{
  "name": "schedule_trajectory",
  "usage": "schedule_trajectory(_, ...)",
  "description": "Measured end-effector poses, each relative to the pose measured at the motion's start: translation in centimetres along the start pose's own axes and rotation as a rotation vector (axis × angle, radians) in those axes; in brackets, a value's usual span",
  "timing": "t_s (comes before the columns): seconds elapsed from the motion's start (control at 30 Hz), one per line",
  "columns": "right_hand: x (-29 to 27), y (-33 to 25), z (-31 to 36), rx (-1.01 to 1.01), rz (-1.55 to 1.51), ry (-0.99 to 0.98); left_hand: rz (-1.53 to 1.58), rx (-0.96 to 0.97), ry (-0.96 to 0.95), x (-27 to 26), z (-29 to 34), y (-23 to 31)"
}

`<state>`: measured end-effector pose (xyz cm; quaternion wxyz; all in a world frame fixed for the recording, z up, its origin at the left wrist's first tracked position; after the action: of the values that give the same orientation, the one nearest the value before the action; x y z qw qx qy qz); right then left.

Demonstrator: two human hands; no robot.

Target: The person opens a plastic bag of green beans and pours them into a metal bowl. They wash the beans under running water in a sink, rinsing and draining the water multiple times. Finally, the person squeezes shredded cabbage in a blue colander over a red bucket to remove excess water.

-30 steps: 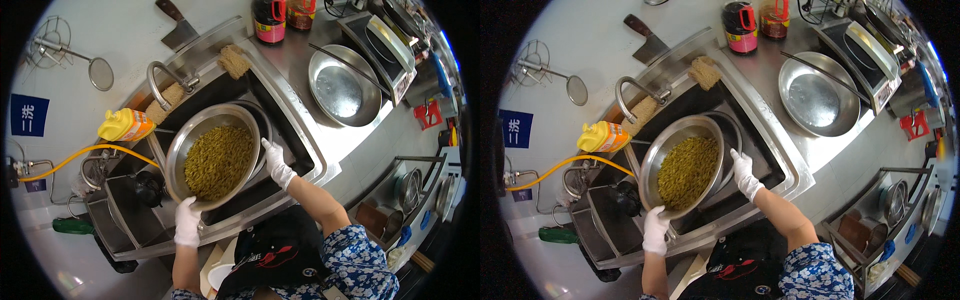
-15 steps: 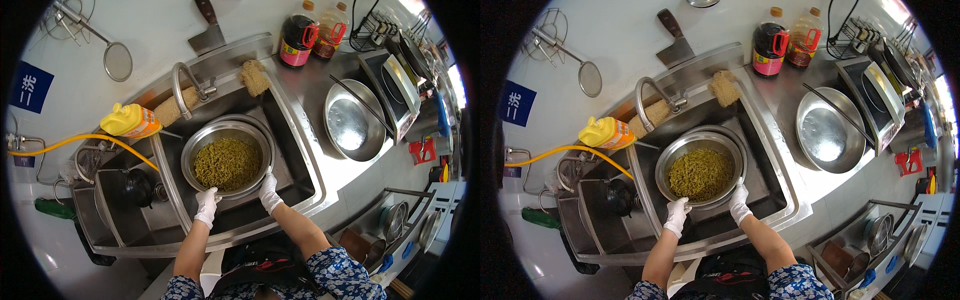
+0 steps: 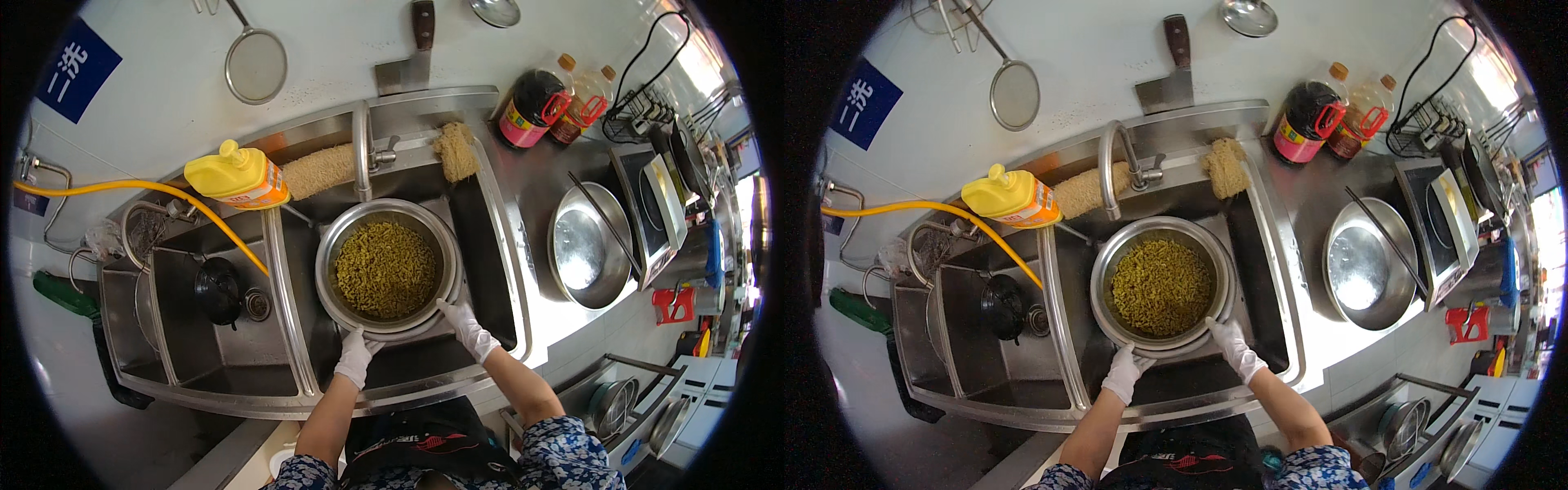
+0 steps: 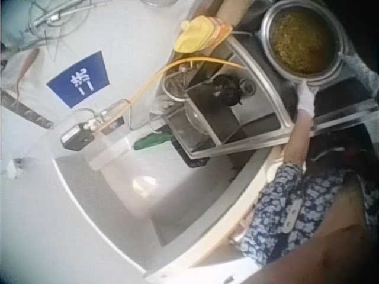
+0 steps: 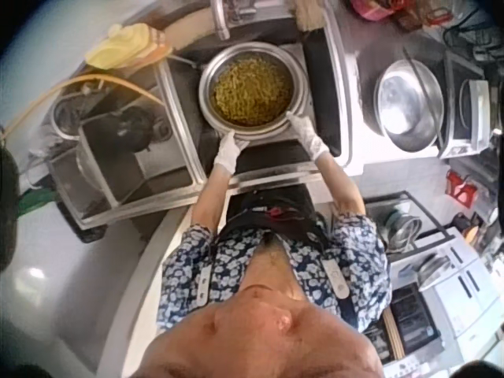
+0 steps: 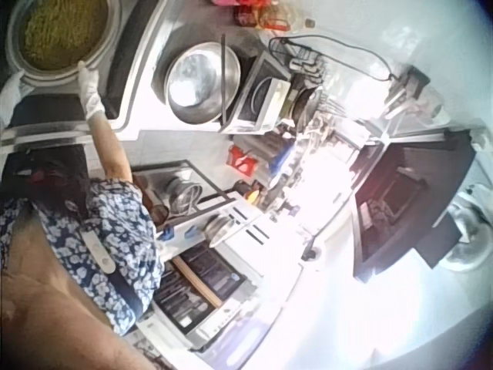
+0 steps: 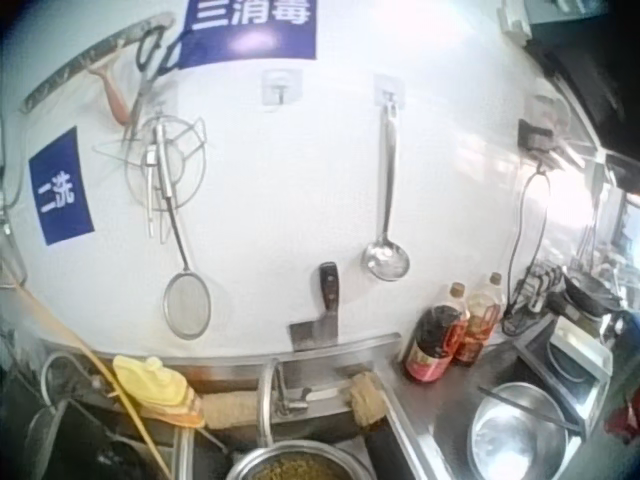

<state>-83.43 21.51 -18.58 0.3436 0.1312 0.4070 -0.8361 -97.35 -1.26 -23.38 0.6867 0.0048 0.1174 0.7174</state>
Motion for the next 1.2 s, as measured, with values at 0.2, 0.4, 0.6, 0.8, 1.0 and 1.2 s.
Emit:
schedule_trajectory(0.2, -1.8, -25.3, 0.7, -1.235, 0.003, 0.34, -0.123, 0.154, 0.039, -0.4, 0.0, 0.6)
schedule_trajectory(0.4, 5.5, -36.6, -2.8, -1.437, 0.63, 0.29, -0.019, 0.048, -0.049, -1.3, -2.4, 0.5)
schedule_trajectory(0.6, 5.5, -34.1, -2.5, -1.348, 0.629, 0.346, 0.009, 0.035, -0.056, -1.1, -1.6, 0.3)
schedule_trajectory(0.8, 4.7, -29.4, 0.9, -1.614, 0.457, 0.524, 0.023, 0.047, -0.089, -0.7, -0.8, 0.6)
schedule_trajectory(1.0, 2.0, -25.8, 0.0, -1.455, 0.149, 0.446, -0.011, 0.032, -0.002, -1.1, -0.8, 0.5)
schedule_trajectory(1.2, 0.1, -12.9, -6.3, -0.825, 0.593, 0.553, -0.104, 0.03, 0.072, -1.5, -0.6, 1.1)
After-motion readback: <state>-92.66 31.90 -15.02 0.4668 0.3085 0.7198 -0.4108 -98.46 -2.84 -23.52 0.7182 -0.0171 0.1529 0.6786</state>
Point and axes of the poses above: each hand's wrist, its own z-axis away from the middle knuckle, its own x-axis out of the palm, y = z × x, the point moved 8 cm from there along -z, towards the middle knuckle, and after that the axes turned 15 degrees about y, right-handed, at the moved point
